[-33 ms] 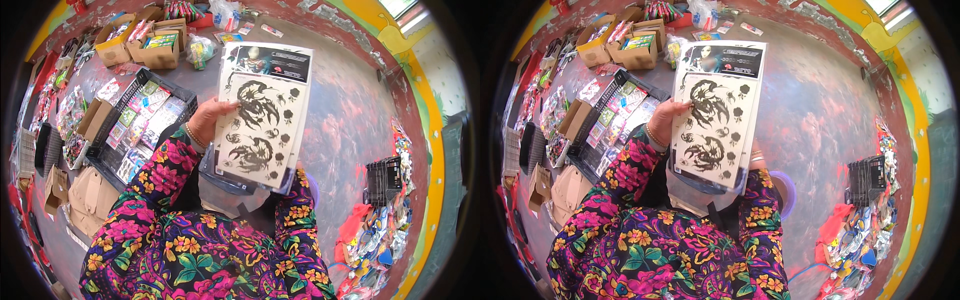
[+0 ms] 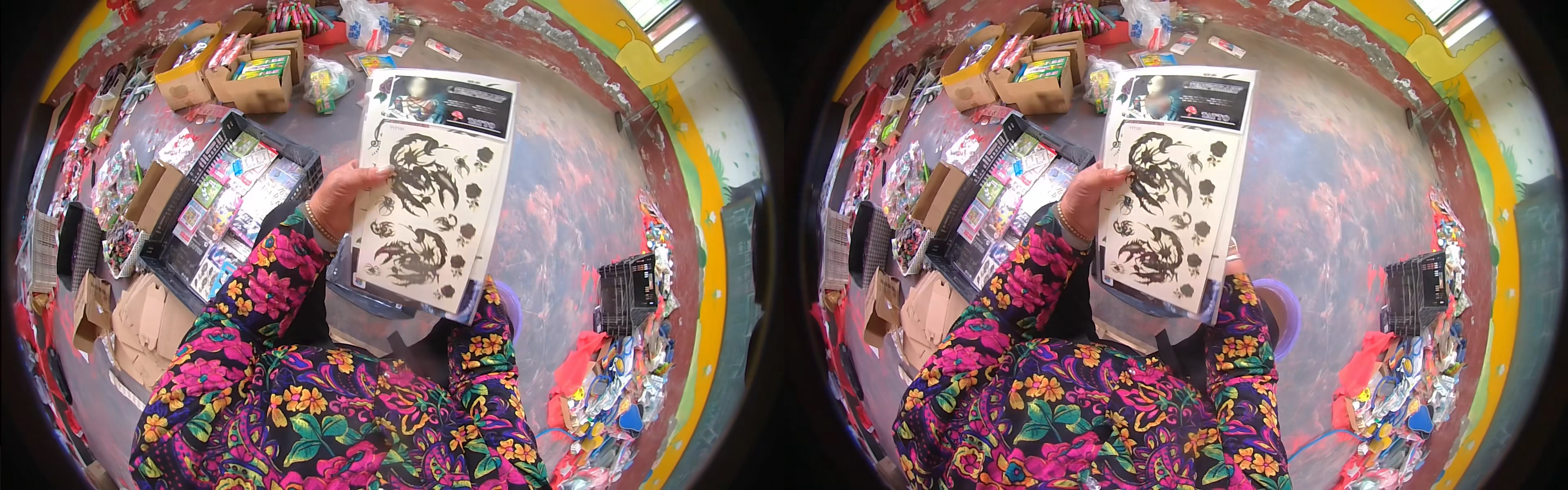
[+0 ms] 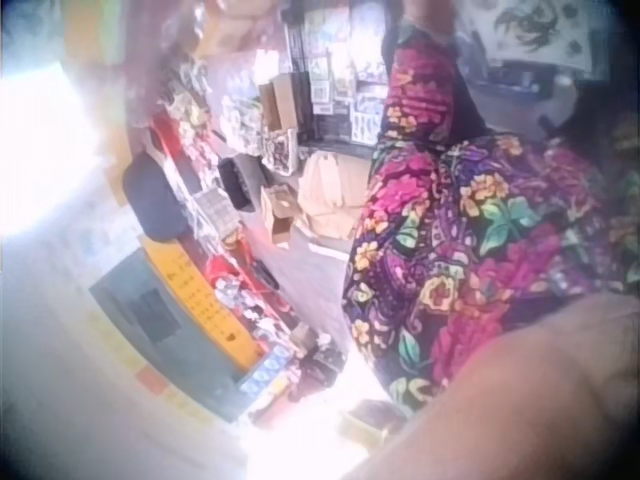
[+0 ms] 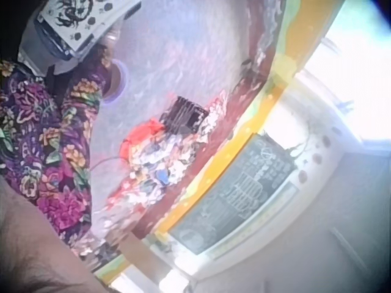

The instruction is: The person sits on a low stool and wipes various stationery items, including a small book, sticker sheets, and a tattoo sheet, using a cloth. They dip the cloth into a purple bowl of water to clean the items and place them into a black crate.

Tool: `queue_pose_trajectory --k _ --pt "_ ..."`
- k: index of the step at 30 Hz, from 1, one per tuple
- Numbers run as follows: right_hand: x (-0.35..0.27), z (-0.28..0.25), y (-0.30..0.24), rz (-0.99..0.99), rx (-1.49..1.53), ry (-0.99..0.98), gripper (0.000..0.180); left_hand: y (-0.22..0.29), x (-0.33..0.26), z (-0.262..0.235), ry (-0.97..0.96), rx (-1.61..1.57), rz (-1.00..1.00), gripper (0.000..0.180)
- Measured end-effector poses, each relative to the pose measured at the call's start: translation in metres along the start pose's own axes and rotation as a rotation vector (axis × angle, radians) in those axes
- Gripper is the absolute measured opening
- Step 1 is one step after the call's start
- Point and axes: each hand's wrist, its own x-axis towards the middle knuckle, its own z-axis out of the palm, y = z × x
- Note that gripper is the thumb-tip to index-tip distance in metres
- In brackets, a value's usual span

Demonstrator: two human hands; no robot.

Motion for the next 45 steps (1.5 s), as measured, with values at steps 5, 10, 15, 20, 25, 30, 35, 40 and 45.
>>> queue_pose_trajectory --k 5,10,15,20,25,30,35,40,45 --pt "-0.021 0.009 0.017 0.06 -0.109 0.002 0.04 -0.011 0.005 0.01 0.006 -0.056 -0.032 0.035" --pt "-0.031 0.011 0.028 0.079 -0.146 -0.017 0.042 -0.011 0.005 0.006 0.027 -0.059 -0.013 0.035" --pt "-0.027 0.008 0.026 0.068 -0.099 0.002 0.044 -0.001 0.006 -0.001 0.062 -0.089 0.039 0.036" --pt "0.001 -0.007 0.008 -0.071 0.159 0.06 0.046 -0.005 0.005 -0.002 0.05 -0.027 -0.048 0.036" --pt "0.003 -0.023 -0.064 -0.429 0.632 0.084 0.04 -0.006 0.007 -0.005 0.058 -0.015 -0.049 0.034" --pt "-0.028 -0.03 -0.099 -0.684 0.413 -0.005 0.037 -0.01 0.01 -0.011 0.104 0.024 0.015 0.038" --pt "-0.034 0.039 -0.048 -0.58 -0.31 0.111 0.033 -0.015 0.012 -0.013 0.088 -0.006 0.058 0.037" --pt "-0.016 0.07 -0.012 -0.813 -1.168 -0.135 0.038 -0.032 0.014 -0.012 0.097 0.031 -0.004 0.031" --pt "0.001 0.067 -0.027 -0.963 -1.319 0.045 0.041 -0.041 0.006 -0.007 -0.129 0.385 -0.13 0.027"
